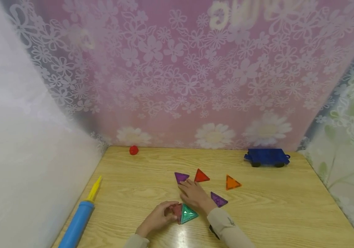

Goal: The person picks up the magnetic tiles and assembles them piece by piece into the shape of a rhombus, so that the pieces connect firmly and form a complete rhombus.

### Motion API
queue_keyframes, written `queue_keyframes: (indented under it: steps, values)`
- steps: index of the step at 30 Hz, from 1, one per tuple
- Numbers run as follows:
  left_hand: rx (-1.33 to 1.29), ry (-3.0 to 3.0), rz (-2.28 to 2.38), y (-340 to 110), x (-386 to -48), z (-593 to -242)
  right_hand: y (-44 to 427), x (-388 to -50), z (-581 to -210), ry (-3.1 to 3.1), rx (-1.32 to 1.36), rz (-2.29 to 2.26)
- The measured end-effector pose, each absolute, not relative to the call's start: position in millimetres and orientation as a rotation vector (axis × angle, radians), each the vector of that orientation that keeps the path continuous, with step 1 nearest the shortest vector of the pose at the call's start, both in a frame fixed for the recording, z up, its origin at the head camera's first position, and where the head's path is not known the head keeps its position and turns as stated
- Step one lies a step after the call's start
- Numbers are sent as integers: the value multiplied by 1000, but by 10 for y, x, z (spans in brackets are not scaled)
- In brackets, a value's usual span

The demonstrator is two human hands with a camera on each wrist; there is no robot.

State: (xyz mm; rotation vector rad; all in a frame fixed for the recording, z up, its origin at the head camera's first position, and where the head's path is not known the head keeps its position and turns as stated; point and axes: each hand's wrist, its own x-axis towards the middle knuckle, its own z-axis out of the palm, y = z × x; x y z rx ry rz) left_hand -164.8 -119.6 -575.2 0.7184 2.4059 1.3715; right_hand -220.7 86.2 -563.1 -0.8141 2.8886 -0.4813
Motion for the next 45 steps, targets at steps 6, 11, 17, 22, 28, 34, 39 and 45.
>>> queue_keyframes:
  steps: [6,11,17,22,28,34,39,45]
  values:
    - [700,2413,1361,-1186,-1632,-5749,901,-2150,-5714,2916,-866,-446]
    - [693,2427,1355,-1180,-1631,-5742,930,-2090,-5720,2919,-874,-405]
    - [697,2427,1358,-1188,-1643,-5724,967,-2020,-5692,2913,-896,-454]
    - [712,2448,1333,-1205,-1656,-5710,1013,-1956,-5675,2900,-910,-485]
    - [694,2455,1319,-1220,-1658,-5704,1073,-1856,-5662,2866,-879,-548]
    - [692,2437,1337,-1218,-1653,-5706,1117,-1761,-5650,2853,-866,-589]
    - [693,2423,1347,-1212,-1651,-5703,1164,-1687,-5652,2861,-880,-633]
    - [680,2417,1353,-1201,-1639,-5684,1243,-1600,-5663,2883,-882,-687]
